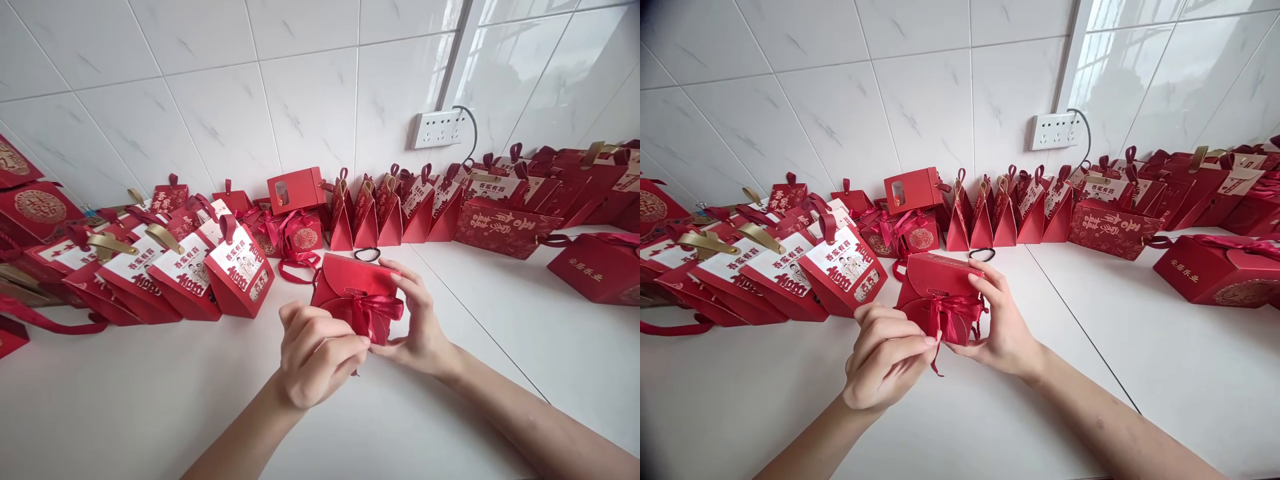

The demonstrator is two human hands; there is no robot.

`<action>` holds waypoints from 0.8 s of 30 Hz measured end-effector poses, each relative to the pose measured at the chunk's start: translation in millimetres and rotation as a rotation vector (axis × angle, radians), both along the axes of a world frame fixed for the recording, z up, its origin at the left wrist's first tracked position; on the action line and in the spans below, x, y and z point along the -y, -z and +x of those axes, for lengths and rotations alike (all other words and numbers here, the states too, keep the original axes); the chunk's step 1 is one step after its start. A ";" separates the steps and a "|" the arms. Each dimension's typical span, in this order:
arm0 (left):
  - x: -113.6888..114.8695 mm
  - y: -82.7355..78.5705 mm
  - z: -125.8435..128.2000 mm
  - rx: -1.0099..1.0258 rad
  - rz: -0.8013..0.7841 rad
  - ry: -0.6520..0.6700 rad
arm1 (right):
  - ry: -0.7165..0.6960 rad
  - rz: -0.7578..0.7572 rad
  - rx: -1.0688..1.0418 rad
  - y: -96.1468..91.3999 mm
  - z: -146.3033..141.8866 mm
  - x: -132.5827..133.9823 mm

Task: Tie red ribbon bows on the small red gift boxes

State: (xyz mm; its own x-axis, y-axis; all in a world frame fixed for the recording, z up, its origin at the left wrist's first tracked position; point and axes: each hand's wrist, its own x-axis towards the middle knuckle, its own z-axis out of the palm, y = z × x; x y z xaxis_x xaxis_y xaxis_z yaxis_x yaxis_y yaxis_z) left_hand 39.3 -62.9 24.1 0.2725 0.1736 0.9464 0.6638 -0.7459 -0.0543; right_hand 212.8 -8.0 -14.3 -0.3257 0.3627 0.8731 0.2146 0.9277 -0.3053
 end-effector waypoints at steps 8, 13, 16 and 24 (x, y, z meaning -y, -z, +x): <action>-0.6 1.7 2.5 0.014 0.013 -0.026 | 0.034 0.004 0.004 -2.1 -0.3 -0.8; -15.3 8.5 0.5 0.516 -0.269 0.022 | 0.042 -0.028 0.014 0.8 0.4 -2.4; -37.1 16.4 -16.7 0.897 -0.627 -0.066 | 0.041 -0.224 -0.052 3.8 1.3 -6.4; -61.9 32.7 -34.3 0.981 -0.866 -0.052 | -0.501 -1.384 -0.601 -5.5 2.8 -24.2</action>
